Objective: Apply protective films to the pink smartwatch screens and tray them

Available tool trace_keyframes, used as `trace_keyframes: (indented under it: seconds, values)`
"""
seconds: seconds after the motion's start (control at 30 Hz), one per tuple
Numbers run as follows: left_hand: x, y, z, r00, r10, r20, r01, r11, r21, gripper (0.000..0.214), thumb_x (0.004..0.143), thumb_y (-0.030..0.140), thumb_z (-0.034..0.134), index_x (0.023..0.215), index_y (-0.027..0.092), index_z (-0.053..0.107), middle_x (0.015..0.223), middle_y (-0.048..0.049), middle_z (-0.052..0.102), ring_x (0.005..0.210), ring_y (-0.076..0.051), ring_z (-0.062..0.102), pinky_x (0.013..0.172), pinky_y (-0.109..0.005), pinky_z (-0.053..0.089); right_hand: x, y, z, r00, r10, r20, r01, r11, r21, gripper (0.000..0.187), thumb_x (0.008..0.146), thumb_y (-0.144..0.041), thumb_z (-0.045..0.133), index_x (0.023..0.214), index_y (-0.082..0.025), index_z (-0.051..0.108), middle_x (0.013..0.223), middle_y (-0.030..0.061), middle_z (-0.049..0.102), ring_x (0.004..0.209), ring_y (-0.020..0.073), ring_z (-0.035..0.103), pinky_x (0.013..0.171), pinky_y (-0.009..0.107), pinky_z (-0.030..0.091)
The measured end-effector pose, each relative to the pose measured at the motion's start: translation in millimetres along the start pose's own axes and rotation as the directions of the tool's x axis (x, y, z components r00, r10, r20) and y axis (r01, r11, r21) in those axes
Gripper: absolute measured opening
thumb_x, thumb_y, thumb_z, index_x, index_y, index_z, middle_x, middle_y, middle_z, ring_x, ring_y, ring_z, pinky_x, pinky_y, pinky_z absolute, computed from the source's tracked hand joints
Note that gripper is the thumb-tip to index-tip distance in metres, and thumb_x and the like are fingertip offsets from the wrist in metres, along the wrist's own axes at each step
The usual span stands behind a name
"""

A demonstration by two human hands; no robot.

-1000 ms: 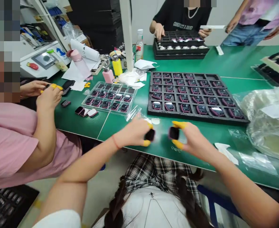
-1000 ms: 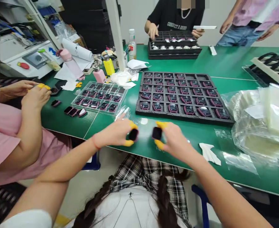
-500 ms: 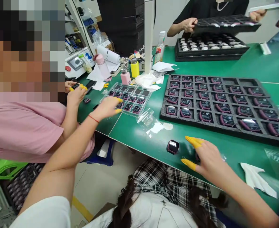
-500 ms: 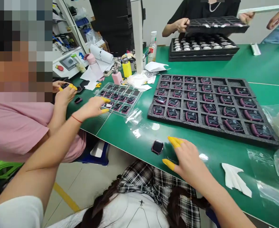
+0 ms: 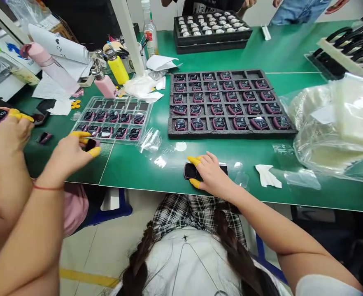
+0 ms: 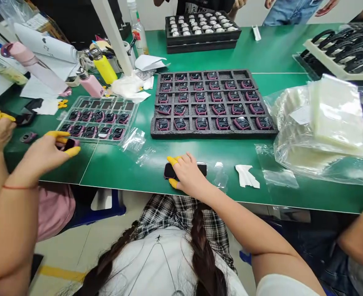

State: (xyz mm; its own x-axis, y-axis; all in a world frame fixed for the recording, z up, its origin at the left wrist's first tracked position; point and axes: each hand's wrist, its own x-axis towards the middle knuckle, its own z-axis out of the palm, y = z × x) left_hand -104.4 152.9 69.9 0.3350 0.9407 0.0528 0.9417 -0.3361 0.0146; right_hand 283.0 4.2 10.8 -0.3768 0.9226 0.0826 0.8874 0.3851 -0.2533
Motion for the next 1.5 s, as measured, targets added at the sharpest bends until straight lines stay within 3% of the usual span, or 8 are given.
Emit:
trace_keyframes:
  seconds: [0.2,0.33,0.47,0.63,0.73,0.87,1.23,1.5]
  values:
    - [-35,187,22.9,0.986,0.144,0.088,-0.119,0.963,-0.242,0.025,0.085,0.039,0.060,0.105,0.024,0.058,0.099,-0.0085,0.066,0.087,-0.025,0.069,0.075,-0.037,0.057,-13,18,4,0.998,-0.010,-0.057,0.010,1.000,-0.007,0.050,0.083,-0.022,0.063,0.130,-0.012,0.052,0.108,0.0130,0.065,0.112,0.0307,0.057,0.117,0.059,0.026]
    - [-38,250,43.4,0.980,0.133,0.151,-0.099,0.972,-0.213,0.022,0.085,0.036,0.065,0.098,0.018,0.060,0.095,-0.0152,0.062,0.085,-0.029,0.067,0.067,-0.039,0.054,-25,31,12,0.991,-0.070,-0.112,0.067,0.997,-0.029,0.046,0.088,-0.026,0.059,0.131,-0.016,0.047,0.107,0.0105,0.065,0.112,0.0300,0.057,0.114,0.060,0.027]
    - [-34,212,30.2,0.988,0.019,0.154,-0.004,0.996,-0.094,0.040,0.087,0.052,0.062,0.108,0.019,0.058,0.098,-0.0143,0.060,0.083,-0.028,0.065,0.061,-0.038,0.049,-34,45,18,0.981,-0.126,-0.147,0.120,0.992,-0.047,0.057,0.094,-0.042,0.052,0.145,-0.023,0.034,0.118,0.0123,0.065,0.120,0.0340,0.054,0.114,0.063,0.021]
    - [-22,51,-24.3,0.985,-0.162,0.063,0.149,0.974,0.169,0.033,0.096,0.022,0.040,0.125,0.014,0.054,0.117,-0.0187,0.058,0.112,-0.036,0.055,0.088,-0.047,0.046,-38,65,18,0.945,-0.101,-0.310,0.101,0.995,-0.017,0.065,0.095,-0.053,0.041,0.154,-0.033,0.023,0.122,0.0168,0.063,0.118,0.0398,0.058,0.109,0.067,0.026]
    - [-11,-32,-36.1,0.977,-0.118,0.178,0.068,0.961,0.269,0.036,0.089,0.012,0.047,0.123,0.015,0.058,0.119,-0.0158,0.061,0.114,-0.033,0.054,0.092,-0.044,0.044,-37,70,16,0.920,-0.043,-0.390,0.049,0.999,0.005,0.063,0.094,-0.043,0.042,0.154,-0.043,0.021,0.117,0.0165,0.065,0.114,0.0394,0.061,0.108,0.065,0.029]
    - [-2,-78,-23.6,0.936,-0.030,0.350,-0.093,0.940,0.327,0.036,0.091,0.020,0.059,0.127,0.016,0.057,0.126,-0.0112,0.059,0.116,-0.028,0.055,0.095,-0.045,0.045,-35,69,17,0.909,0.013,-0.417,0.000,1.000,0.030,0.068,0.093,-0.036,0.044,0.153,-0.050,0.017,0.112,0.0136,0.067,0.112,0.0384,0.062,0.108,0.063,0.031]
    - [25,-83,-20.5,0.889,-0.028,0.457,-0.160,0.916,0.367,0.037,0.089,0.034,0.065,0.120,0.016,0.059,0.119,-0.0098,0.061,0.107,-0.025,0.059,0.091,-0.043,0.047,-34,72,21,0.905,0.020,-0.425,-0.022,1.000,0.001,0.065,0.094,-0.033,0.047,0.153,-0.043,0.023,0.111,0.0135,0.068,0.112,0.0354,0.062,0.108,0.060,0.032]
    - [12,44,-42.4,0.874,0.254,0.414,-0.350,0.920,0.175,0.019,0.081,0.028,0.060,0.097,0.019,0.064,0.095,-0.0018,0.067,0.087,-0.021,0.062,0.082,-0.030,0.041,-31,52,14,0.877,-0.141,-0.460,0.097,0.988,-0.117,0.038,0.096,-0.039,0.056,0.125,-0.014,0.054,0.109,0.0135,0.068,0.115,0.0308,0.060,0.112,0.056,0.029]
